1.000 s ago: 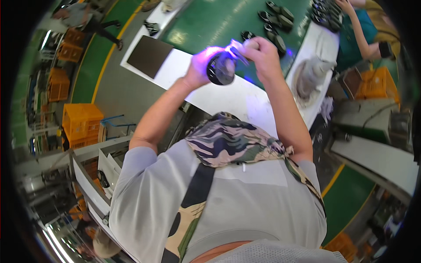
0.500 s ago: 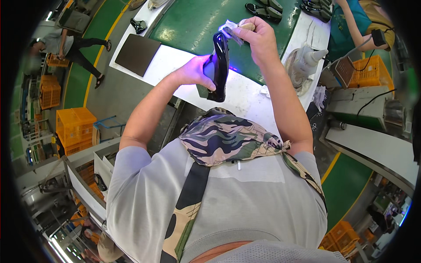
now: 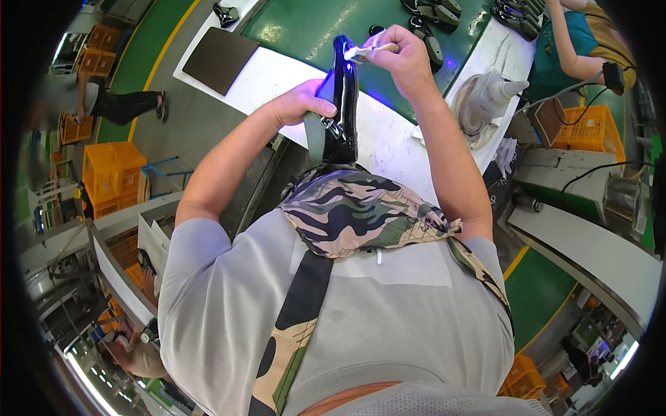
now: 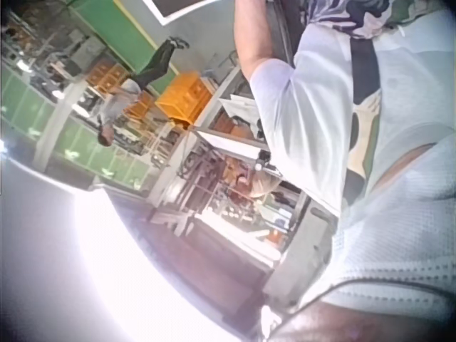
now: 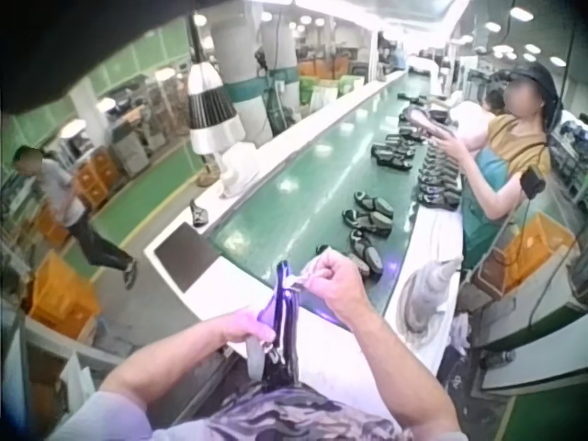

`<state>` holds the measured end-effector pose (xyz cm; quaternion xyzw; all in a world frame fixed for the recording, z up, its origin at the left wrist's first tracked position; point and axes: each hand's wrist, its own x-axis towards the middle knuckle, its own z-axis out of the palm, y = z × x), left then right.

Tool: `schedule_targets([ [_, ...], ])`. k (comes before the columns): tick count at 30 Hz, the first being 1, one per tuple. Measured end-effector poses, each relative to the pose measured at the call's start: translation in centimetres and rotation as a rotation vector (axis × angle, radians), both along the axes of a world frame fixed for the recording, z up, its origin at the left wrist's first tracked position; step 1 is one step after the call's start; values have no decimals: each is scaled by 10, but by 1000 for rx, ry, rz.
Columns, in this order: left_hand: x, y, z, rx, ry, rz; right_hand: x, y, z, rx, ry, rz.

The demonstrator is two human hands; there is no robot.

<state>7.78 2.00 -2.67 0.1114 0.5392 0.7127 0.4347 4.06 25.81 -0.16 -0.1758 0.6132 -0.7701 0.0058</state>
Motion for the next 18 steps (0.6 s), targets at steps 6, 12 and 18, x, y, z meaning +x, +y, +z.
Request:
schedule_targets([
  [6, 14, 0, -13, 61, -99, 108, 25, 0, -12, -27, -60, 121],
  [12, 25, 3, -22, 147, -183, 344, 47, 5, -24, -69, -162, 244],
  [18, 41, 0, -34, 222, -164, 447, 59, 16, -21, -36, -167, 332],
])
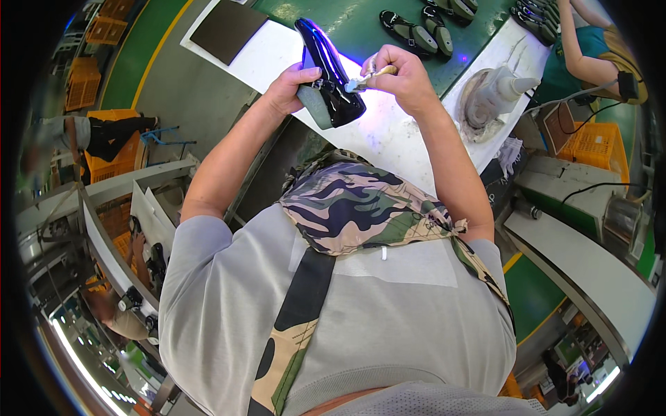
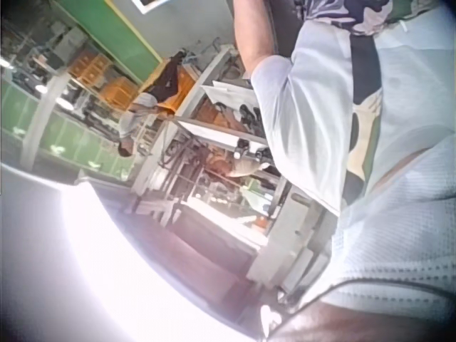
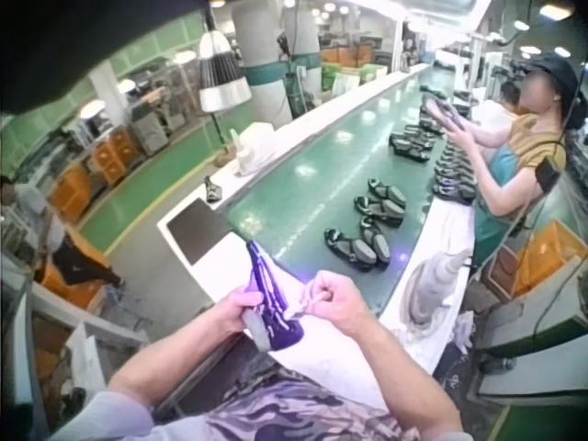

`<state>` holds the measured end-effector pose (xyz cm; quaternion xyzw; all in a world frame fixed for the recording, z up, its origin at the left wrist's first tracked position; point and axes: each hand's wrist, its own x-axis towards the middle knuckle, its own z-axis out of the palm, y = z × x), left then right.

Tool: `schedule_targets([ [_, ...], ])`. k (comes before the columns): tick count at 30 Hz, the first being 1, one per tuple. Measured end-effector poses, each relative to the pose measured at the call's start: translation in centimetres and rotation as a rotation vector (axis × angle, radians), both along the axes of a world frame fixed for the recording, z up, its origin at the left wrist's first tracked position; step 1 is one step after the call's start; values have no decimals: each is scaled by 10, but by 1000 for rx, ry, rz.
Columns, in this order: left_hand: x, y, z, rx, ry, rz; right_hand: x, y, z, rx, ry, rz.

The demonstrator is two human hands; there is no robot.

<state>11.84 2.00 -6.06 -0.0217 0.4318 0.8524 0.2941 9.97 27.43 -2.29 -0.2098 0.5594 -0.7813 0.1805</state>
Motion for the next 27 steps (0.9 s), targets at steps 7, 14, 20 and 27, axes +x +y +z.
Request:
schedule_targets([
  [7, 19, -17, -13, 97, -11, 186, 7, 1, -7, -23, -14, 44],
  [14, 28, -52, -19, 285, -1, 337, 7, -42, -20, -99, -141, -183],
  [20, 40, -92, -13, 98, 132, 547, 6, -95, -19, -47, -180, -270],
  [27, 75, -147, 5, -361, 441, 810, 0, -168, -26, 109, -255, -214],
])
